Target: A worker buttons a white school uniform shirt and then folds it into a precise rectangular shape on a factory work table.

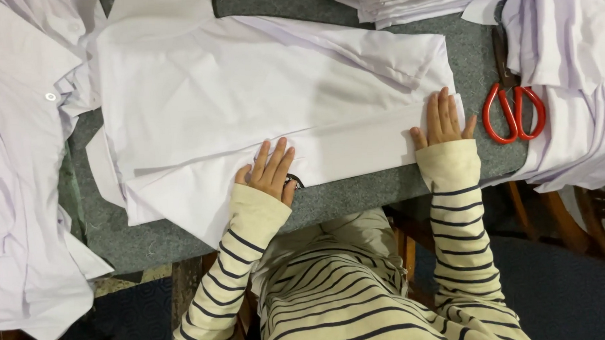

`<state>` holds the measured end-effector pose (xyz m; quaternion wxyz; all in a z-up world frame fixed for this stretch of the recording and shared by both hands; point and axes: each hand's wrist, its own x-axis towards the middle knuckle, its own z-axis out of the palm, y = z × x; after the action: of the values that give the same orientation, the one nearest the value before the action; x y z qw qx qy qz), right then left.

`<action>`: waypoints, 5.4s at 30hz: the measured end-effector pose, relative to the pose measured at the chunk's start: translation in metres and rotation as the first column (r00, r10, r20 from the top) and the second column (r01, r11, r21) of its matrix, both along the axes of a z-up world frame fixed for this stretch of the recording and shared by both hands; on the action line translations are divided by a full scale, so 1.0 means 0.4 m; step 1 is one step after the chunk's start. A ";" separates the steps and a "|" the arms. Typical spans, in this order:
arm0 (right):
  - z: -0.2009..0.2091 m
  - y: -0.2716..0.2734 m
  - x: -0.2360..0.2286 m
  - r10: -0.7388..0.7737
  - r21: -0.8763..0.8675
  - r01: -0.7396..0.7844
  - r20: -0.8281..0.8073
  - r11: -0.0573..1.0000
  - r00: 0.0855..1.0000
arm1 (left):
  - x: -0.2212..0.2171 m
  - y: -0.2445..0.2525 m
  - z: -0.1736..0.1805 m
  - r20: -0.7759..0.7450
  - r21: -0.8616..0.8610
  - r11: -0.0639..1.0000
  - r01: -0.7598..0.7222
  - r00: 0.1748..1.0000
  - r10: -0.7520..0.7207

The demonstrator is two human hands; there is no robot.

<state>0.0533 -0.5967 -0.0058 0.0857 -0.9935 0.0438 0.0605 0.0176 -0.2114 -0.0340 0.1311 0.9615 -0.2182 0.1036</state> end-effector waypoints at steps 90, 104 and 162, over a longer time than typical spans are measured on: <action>-0.042 0.641 0.270 0.410 0.353 -0.339 -0.149 0.872 0.900 | 0.028 0.474 0.043 0.120 -0.198 0.668 -0.717 0.659 0.743; 0.045 0.677 0.208 0.305 0.366 -0.279 -0.014 0.888 0.952 | 0.070 0.438 -0.064 0.244 -0.201 0.633 -0.748 0.587 0.772; -0.101 -0.034 0.024 0.368 -0.164 -0.335 0.249 0.928 0.896 | 0.044 0.037 0.009 -0.142 -0.032 0.993 -0.112 0.984 0.106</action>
<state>0.0628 -0.6103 -0.0461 0.0203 -0.9869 -0.1456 -0.0666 0.0353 -0.1967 -0.0304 0.1593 0.9741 -0.1535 0.0470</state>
